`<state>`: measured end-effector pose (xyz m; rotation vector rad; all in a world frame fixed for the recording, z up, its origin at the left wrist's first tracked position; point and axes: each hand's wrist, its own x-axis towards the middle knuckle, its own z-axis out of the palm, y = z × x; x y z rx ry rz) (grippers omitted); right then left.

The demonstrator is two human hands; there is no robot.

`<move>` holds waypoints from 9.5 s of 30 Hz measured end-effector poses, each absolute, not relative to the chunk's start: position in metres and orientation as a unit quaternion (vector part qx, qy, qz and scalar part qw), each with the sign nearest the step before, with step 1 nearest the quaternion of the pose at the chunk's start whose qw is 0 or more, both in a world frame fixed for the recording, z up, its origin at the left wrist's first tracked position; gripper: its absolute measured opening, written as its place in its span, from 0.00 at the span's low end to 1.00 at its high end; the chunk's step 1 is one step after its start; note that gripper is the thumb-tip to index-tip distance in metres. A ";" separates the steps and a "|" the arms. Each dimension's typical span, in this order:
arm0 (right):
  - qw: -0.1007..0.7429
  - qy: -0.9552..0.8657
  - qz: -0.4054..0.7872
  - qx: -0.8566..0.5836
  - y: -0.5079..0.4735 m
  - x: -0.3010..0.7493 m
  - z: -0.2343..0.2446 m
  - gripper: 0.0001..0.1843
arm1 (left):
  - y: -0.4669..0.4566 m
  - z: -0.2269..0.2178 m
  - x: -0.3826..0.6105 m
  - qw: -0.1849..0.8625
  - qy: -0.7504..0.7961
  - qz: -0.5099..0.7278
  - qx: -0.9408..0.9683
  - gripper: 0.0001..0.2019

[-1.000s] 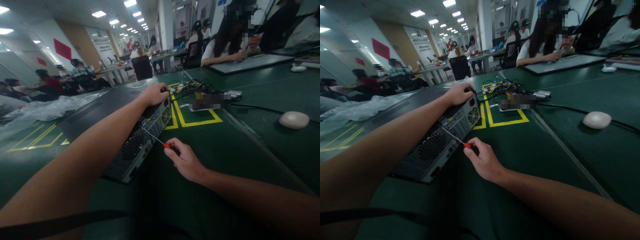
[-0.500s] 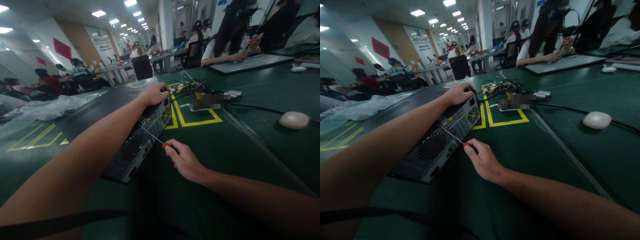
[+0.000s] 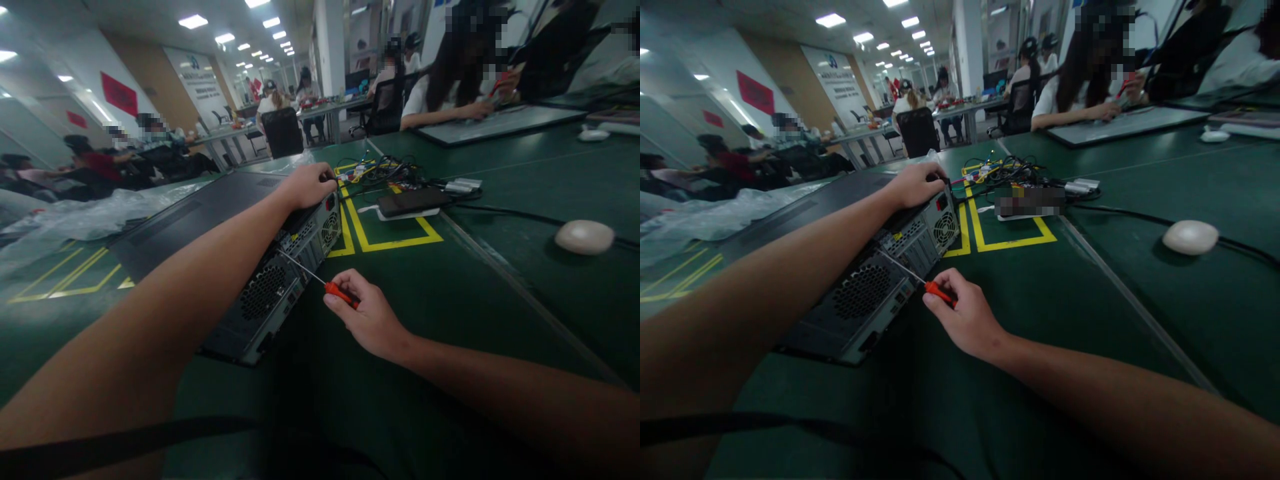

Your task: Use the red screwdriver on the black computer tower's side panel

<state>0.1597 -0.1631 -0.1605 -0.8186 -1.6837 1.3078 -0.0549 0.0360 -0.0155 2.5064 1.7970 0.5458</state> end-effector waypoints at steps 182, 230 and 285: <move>0.388 -0.678 0.549 -0.298 -0.162 0.162 -0.159 0.19 | 0.024 -0.009 -0.055 0.016 0.601 0.145 0.786 0.28; 0.401 -0.696 0.522 -0.286 -0.161 0.164 -0.158 0.19 | 0.006 0.004 -0.039 0.002 0.619 0.084 0.781 0.34; 0.384 -0.695 0.521 -0.313 -0.162 0.161 -0.157 0.21 | 0.012 0.000 -0.045 0.004 0.625 0.073 0.777 0.36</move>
